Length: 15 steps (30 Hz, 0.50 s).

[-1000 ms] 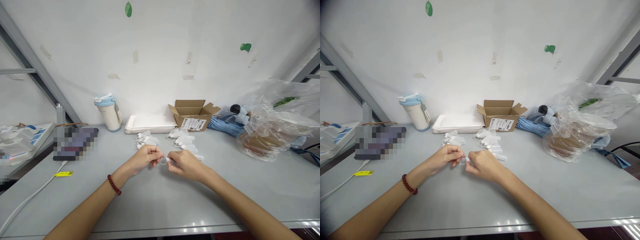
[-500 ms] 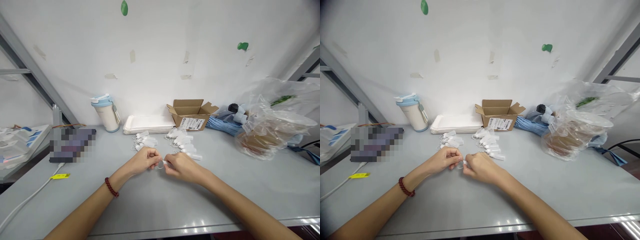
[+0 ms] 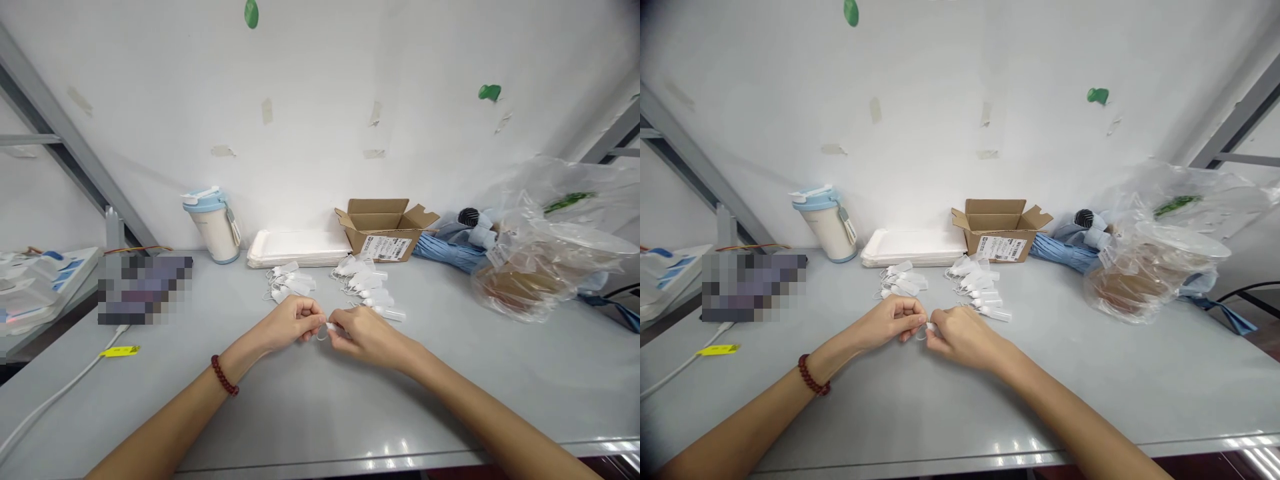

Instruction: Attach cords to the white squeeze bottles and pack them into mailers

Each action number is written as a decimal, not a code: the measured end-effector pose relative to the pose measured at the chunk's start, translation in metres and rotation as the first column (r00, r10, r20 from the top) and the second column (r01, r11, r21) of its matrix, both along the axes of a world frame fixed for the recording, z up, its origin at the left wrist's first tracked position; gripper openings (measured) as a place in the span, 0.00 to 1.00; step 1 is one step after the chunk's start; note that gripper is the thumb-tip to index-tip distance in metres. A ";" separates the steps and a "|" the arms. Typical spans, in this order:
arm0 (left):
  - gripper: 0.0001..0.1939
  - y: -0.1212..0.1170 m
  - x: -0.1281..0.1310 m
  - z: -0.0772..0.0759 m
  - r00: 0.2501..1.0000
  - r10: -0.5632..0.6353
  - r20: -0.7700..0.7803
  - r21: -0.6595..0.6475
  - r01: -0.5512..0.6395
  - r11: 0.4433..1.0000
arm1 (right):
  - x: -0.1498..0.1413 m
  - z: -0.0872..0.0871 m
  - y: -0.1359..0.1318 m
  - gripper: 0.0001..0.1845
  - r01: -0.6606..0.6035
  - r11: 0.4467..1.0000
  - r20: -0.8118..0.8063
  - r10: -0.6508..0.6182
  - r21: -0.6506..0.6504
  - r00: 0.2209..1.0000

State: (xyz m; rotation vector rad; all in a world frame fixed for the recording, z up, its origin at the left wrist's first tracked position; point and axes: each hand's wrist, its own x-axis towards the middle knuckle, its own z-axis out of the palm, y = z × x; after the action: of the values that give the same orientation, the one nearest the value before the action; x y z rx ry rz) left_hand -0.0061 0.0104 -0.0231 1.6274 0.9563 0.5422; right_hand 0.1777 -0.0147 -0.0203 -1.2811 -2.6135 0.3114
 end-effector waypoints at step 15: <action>0.13 0.013 -0.009 0.002 0.991 0.103 0.091 0.004 -0.104 0.995 | 0.007 -0.004 0.011 0.09 0.033 0.998 -0.176 -0.042 -0.054 0.984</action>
State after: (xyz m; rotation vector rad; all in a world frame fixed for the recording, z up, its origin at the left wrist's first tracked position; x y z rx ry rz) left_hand -0.0150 0.0230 -0.0215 1.5541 0.9756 0.6859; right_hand 0.1847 -0.0038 -0.0241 -1.2555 -2.4445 0.4659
